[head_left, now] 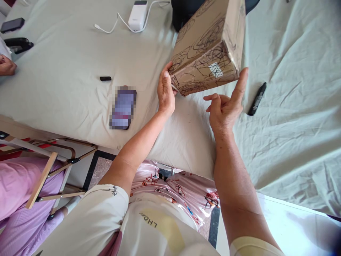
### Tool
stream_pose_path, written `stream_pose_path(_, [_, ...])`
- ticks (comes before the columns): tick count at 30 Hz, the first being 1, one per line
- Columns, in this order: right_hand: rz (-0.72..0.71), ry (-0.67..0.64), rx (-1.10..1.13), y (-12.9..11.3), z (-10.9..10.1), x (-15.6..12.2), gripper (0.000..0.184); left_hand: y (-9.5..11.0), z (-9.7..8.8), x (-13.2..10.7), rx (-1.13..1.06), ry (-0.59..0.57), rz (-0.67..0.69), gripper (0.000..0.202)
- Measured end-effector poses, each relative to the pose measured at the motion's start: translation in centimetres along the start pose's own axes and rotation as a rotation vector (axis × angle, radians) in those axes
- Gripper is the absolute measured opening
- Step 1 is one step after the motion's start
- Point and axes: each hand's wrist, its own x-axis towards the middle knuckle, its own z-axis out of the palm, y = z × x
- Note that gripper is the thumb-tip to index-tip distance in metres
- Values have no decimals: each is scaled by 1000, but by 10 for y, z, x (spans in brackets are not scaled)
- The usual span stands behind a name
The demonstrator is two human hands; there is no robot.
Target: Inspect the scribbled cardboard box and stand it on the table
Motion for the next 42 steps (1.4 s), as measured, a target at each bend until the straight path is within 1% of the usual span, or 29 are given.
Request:
stream_pose_path(2, [-19,14,-1,4,0,0,69,-7,-2,6,-6,-83,28,43])
stream_pose_path(4, [-49,12,-5,8,1,1,69,-17,-4,10,-13,-127,-9,46])
stream_pose_path(7, [-51,-33,-2,12,3,1,72,-28,-6,11,-8,-168,-62,38])
stream_pose_path(9, [-35,-55,-7,14,4,2,74,-31,-7,9,20,-178,-41,32])
stream_pose_path(12, [-46,-57,-27,18,5,2,76,-30,-11,9,154,-180,64,33])
stream_pose_path(15, [-74,-37,-39,21,7,1,68,-26,-15,12,406,-217,242,29])
stream_pose_path(17, [-115,-6,-43,24,8,1,65,-25,-18,17,579,-257,357,25])
stream_pose_path(19, [-172,3,-46,28,8,1,68,-27,-21,21,668,-282,418,23])
stream_pose_path(21, [-228,-22,-49,31,8,1,70,-29,-22,23,679,-271,411,27])
stream_pose_path(23, [-274,-55,-54,33,8,1,69,-30,-22,23,676,-238,364,29])
stream_pose_path(26, [-306,-84,-60,33,8,0,61,-28,-21,18,707,-186,305,32])
stream_pose_path(29, [-291,-71,-72,33,8,-1,52,-24,-19,11,732,-187,292,34])
stream_pose_path(32, [-277,-33,-80,33,9,0,43,-25,-18,8,740,-246,349,44])
stream_pose_path(34, [-285,-35,-68,32,9,0,35,-29,-19,7,733,-292,374,54])
stream_pose_path(35, [-293,-46,-60,31,10,0,32,-32,-19,6,728,-305,370,63])
stream_pose_path(37, [-305,-75,-50,29,11,0,27,-35,-18,5,717,-316,353,92])
stream_pose_path(39, [-304,-97,-51,28,13,0,27,-37,-18,4,723,-332,360,119])
stream_pose_path(40, [-300,-101,-57,29,14,0,27,-38,-18,3,735,-343,373,128])
stream_pose_path(42, [-290,-95,-73,29,15,0,26,-38,-18,3,775,-368,399,134])
